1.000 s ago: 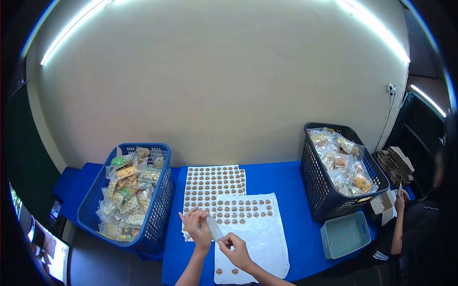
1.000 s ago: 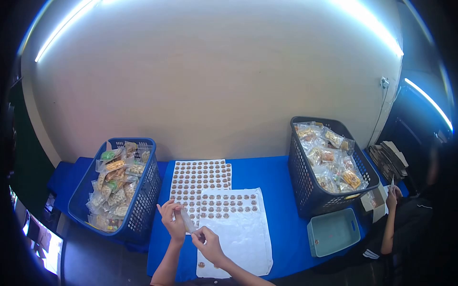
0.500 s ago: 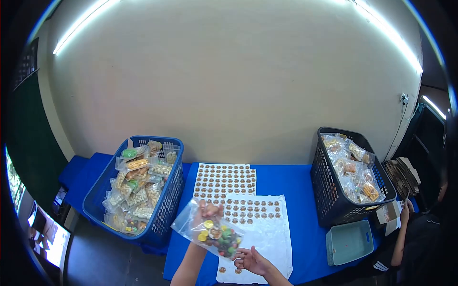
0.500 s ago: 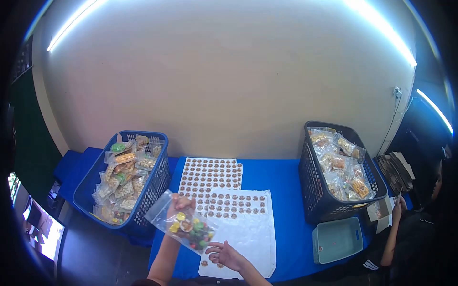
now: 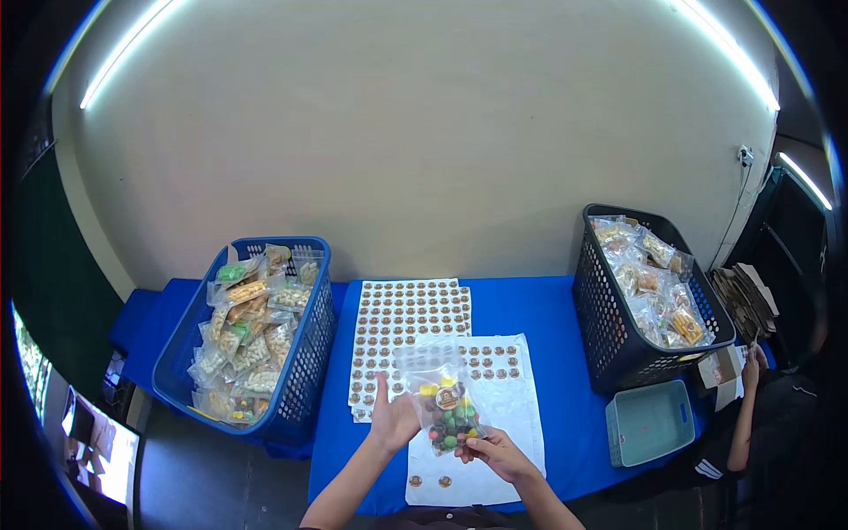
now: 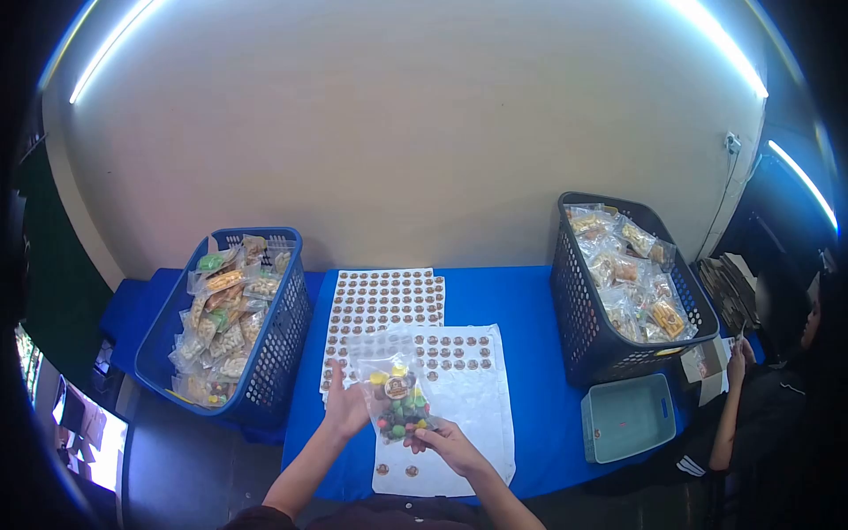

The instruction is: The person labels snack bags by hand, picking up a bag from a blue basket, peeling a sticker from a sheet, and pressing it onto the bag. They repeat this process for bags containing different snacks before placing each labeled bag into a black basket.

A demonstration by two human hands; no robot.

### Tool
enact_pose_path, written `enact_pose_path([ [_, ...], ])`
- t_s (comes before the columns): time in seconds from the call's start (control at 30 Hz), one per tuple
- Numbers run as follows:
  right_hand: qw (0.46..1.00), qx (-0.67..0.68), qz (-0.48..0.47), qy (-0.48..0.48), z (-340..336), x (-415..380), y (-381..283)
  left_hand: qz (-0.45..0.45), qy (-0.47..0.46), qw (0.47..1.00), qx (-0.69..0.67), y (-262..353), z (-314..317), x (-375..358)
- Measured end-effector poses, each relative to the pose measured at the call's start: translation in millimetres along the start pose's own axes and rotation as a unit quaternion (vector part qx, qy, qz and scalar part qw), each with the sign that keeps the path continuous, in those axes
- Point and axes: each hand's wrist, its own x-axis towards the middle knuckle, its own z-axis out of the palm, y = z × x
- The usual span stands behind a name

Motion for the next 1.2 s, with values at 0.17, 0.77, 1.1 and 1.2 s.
enact_pose_path([
  [0.17, 0.994, -0.102, 0.035, 0.035, -0.2, 4.0, 17.5, -0.005, 0.085, 0.934, 0.346, -19.4, 1.1, -21.5],
  [0.77, 0.838, 0.007, -0.358, 0.413, -170.7, -57.4, -158.6, 0.021, 0.168, 0.986, -0.014, -10.6, -31.8, -47.1],
  [1.1, 0.905, -0.034, -0.190, 0.380, -164.5, -47.3, -127.0, 0.060, 0.192, 0.979, -0.036, 0.9, -57.7, -63.3],
  [1.2, 0.923, -0.062, -0.158, 0.347, -178.9, -36.2, -75.3, 0.086, 0.214, 0.972, 0.037, 16.2, -46.5, -66.1],
])
